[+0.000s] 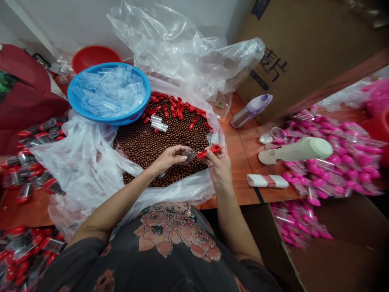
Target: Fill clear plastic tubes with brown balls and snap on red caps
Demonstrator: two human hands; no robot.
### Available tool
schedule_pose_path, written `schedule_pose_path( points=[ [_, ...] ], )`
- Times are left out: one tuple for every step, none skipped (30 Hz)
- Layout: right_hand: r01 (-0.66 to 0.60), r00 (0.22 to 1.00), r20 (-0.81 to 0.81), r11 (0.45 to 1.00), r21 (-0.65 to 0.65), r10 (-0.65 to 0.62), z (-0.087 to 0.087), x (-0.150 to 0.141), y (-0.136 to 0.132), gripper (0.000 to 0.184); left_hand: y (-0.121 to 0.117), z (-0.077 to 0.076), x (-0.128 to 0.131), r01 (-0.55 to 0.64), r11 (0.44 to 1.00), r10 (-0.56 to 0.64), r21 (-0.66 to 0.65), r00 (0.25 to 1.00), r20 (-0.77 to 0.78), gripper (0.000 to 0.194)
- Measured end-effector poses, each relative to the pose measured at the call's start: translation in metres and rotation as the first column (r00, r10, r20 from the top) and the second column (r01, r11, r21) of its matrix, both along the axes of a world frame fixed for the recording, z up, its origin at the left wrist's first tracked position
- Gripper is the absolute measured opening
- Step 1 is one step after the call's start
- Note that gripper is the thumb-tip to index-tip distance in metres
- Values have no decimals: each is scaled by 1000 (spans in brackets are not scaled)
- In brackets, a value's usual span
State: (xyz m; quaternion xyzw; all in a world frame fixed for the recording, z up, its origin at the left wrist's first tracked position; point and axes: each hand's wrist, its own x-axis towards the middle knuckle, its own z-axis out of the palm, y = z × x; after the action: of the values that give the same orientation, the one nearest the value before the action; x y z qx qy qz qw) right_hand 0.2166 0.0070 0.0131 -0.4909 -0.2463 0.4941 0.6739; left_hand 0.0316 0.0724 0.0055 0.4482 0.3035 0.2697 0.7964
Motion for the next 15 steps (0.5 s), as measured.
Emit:
schedule_pose_path(
  points=[
    [-17,1000,15,1000,11,17,1,0,-1,39,-4,1,-1,8,1000,-8,-1,1000,-5,41],
    [-35,999,33,999,22,34,1,-1,-2,38,-7,2,-1,10,1000,-10,-5,1000,-6,41],
    [-53,997,54,998,33,51,2,-1,-3,38,-10,3,-2,3,1000,-3,-5,1000,-4,40],
    [-71,994,82,997,43,68,2,-2,-5,38,-12,4,-2,-8,1000,8,-1,1000,2,40],
    [-92,989,120,994,53,85,3,-2,-6,39,-14,4,-3,-22,1000,22,7,1000,11,40],
    [-114,980,172,992,59,103,4,-3,-7,41,-16,5,-3,-36,999,36,16,999,18,40],
    [-137,965,232,989,58,120,5,-3,-8,43,-18,5,-4,-48,999,48,24,999,24,39],
    [-158,947,293,986,52,136,6,-5,-10,44,-19,6,-4,-55,998,55,29,998,29,39],
    [-178,925,347,983,42,152,7,-6,-10,44,-20,7,-4,-58,998,57,28,998,36,39],
    [-189,906,391,981,31,162,8,-7,-11,42,-21,8,-4,-58,998,57,20,997,45,38],
    [-193,892,420,981,24,165,9,-9,-11,39,-21,9,-4,-56,998,56,5,997,56,38],
    [-186,885,439,982,23,157,9,-10,-12,34,-22,10,-5,-56,998,57,-14,996,68,37],
    [-169,883,449,985,27,139,9,-12,-12,30,-22,11,-5,-57,998,60,-38,995,80,36],
    [-143,883,455,989,34,112,10,-13,-12,27,-23,12,-5,-55,996,61,-67,994,92,36],
    [-116,885,457,992,40,85,10,-13,-12,26,-23,13,-5,-48,994,59,-102,993,106,35]
  ],
)
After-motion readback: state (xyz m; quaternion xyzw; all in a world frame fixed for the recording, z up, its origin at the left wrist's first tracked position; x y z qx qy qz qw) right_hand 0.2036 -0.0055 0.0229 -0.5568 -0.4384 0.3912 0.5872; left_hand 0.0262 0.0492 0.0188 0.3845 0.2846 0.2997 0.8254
